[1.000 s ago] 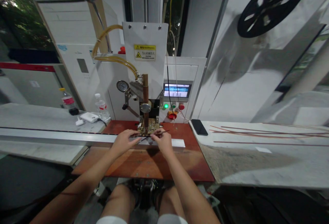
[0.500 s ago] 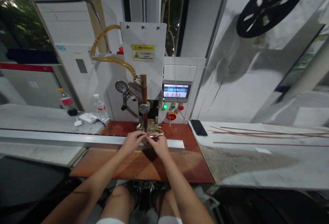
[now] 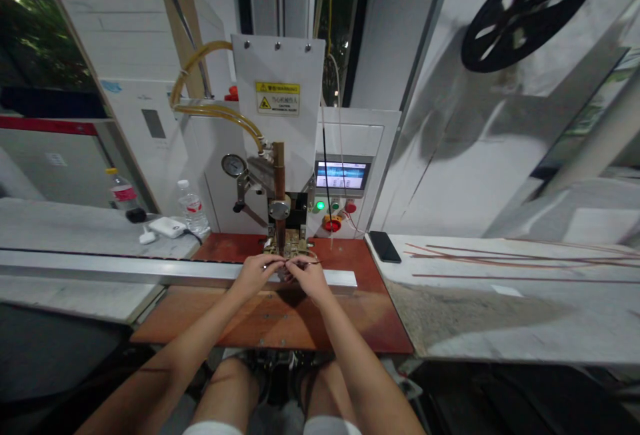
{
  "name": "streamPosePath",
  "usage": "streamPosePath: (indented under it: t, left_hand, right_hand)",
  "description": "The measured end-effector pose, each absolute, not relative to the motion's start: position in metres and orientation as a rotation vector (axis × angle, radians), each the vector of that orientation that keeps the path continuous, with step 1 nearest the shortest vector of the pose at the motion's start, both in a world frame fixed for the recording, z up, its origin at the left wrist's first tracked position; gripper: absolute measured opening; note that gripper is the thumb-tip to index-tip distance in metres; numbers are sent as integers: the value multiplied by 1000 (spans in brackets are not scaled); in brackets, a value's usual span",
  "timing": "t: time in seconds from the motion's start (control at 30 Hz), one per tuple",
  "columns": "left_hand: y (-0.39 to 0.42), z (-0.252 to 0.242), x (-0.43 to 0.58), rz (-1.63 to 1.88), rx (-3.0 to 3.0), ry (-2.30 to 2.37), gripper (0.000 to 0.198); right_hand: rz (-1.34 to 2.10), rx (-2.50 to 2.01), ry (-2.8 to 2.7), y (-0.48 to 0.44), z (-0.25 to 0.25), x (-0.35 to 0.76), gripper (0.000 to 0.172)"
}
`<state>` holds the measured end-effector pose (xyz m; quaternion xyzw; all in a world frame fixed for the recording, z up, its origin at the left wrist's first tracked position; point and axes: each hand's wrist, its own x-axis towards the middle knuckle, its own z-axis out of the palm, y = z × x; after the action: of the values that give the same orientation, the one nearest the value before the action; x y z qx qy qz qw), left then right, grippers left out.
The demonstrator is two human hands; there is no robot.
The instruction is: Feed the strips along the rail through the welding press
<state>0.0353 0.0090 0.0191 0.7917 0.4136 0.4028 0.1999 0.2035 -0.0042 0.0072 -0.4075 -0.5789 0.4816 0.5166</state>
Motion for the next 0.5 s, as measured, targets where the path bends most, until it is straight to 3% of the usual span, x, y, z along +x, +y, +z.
streamPosePath:
  t: [0.33,0.5]
  left_hand:
    - [19,31,-22,1208,2166,1445,39]
    - [34,34,-51,956,2286,1735,46]
  right_hand:
    - [794,-1204,-1576,22,6,238,27]
    - [431,-1476,-1787,24,12,247,26]
